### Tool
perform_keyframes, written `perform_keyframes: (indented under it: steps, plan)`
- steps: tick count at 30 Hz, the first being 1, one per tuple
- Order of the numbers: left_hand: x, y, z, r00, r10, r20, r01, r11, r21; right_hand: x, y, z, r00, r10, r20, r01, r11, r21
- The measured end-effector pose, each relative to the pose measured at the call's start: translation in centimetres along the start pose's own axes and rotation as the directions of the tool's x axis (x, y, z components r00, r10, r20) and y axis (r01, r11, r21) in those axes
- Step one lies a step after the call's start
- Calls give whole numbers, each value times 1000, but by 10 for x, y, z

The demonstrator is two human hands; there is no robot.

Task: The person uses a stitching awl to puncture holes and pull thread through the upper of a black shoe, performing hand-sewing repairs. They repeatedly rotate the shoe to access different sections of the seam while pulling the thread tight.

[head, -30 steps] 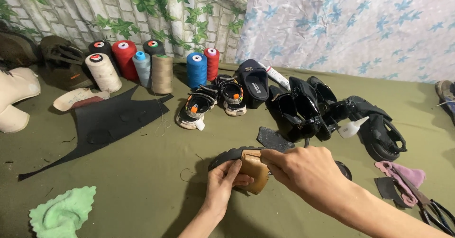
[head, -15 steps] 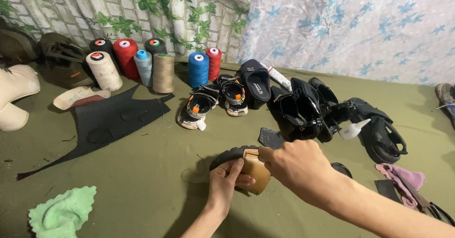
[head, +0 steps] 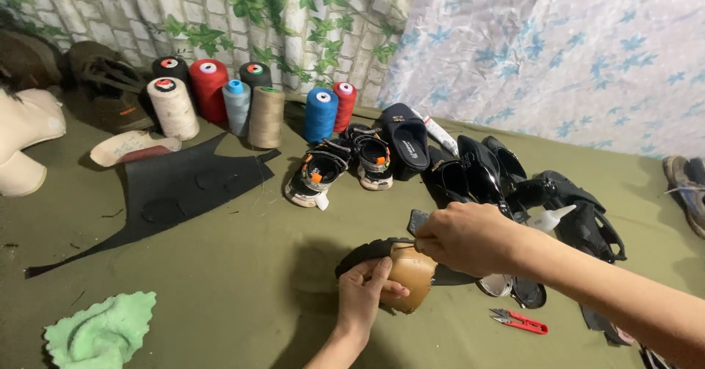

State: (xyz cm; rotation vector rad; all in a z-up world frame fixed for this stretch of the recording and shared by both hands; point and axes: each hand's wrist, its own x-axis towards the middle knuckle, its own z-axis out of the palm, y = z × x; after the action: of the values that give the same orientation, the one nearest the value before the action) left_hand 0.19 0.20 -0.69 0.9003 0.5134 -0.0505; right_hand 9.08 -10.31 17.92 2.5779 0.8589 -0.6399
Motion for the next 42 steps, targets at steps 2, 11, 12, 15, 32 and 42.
perform_keyframes:
  steps: [2, 11, 12, 15, 32, 42]
  plan:
    - [-3, 5, 0, 1000, 11, 16, -12, 999, 45, 4, -6, -4, 999, 40, 15, -40, 999, -23]
    - [-9, 9, -4, 998, 26, 49, -28, 999, 46, 6, -20, -28, 989, 72, 132, -78, 996, 38]
    - [-11, 11, -3, 998, 25, 54, -27, 999, 47, 8, -17, -24, 988, 77, 132, -83, 996, 39]
    - [-16, 16, -2, 999, 16, 36, -18, 998, 62, 10, -14, -18, 996, 37, 78, -39, 999, 27]
    - [3, -20, -7, 994, 100, 44, -100, 995, -11, -14, 8, -16, 982, 110, 154, -165, 896, 412]
    - [10, -39, -11, 958, 270, 98, -280, 954, 105, -57, 20, 71, 865, -152, -479, 58, 977, -206]
